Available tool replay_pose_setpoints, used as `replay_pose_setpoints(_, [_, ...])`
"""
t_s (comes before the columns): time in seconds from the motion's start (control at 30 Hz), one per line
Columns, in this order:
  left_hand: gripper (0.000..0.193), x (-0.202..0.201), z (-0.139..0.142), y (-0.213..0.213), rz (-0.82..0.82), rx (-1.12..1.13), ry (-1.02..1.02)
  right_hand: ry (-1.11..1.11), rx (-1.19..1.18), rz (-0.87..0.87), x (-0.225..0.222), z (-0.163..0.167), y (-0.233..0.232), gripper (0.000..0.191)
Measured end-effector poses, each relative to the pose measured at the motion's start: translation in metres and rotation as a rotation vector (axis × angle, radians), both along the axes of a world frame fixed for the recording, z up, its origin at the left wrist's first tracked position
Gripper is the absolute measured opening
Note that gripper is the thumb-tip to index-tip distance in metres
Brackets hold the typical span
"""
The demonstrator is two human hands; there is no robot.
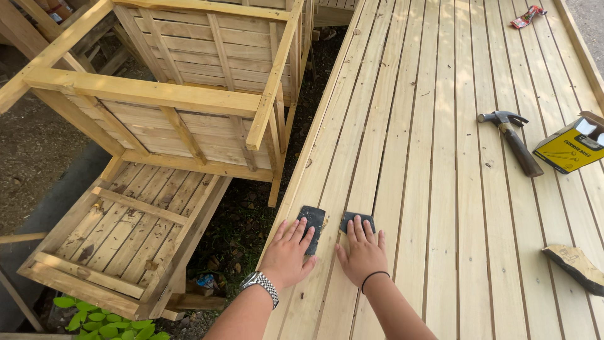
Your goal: The person sands a wooden deck surface using two sanding blocks held in both hands. They move the blocks back and forth along the planks, covering multiple areas of the deck. A hammer and a box of nails are visible on the deck but are not used.
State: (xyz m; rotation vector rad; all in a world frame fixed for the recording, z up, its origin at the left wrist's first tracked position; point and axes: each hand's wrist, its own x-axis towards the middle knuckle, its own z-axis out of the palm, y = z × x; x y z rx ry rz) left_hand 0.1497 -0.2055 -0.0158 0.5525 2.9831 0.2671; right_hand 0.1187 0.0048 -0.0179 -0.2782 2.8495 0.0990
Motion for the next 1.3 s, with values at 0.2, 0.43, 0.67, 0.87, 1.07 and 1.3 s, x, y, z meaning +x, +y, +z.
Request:
replay_pose_setpoints(0.2, [0.070, -0.016, -0.010, -0.003, 0.000, 0.053, -0.009, -0.086, 0.003, 0.417, 0.101, -0.029, 0.018, 0.085])
replay_pose_setpoints(0.43, [0.072, -0.017, -0.016, 0.004, 0.009, 0.063, 0.023, 0.042, 0.074, 0.131, -0.025, -0.018, 0.039, 0.076])
replay_pose_setpoints(0.67, [0.064, -0.028, 0.008, -0.002, -0.017, -0.055, -0.118, 0.639, -0.228, 0.772, 0.091, -0.072, 0.060, 0.072])
replay_pose_setpoints(0.87, [0.058, -0.033, 0.019, -0.021, 0.001, -0.031, -0.127, 0.511, -0.266, 0.815, 0.017, -0.056, 0.076, 0.072])
replay_pose_setpoints(1.07, [0.068, -0.030, 0.023, -0.019, 0.000, -0.078, -0.168, 0.072, -0.055, 0.310, -0.027, -0.043, 0.040, 0.077])
replay_pose_setpoints(1.3, [0.069, -0.038, -0.005, -0.025, -0.014, -0.043, -0.024, 0.647, -0.226, 1.030, 0.052, -0.086, 0.040, 0.067])
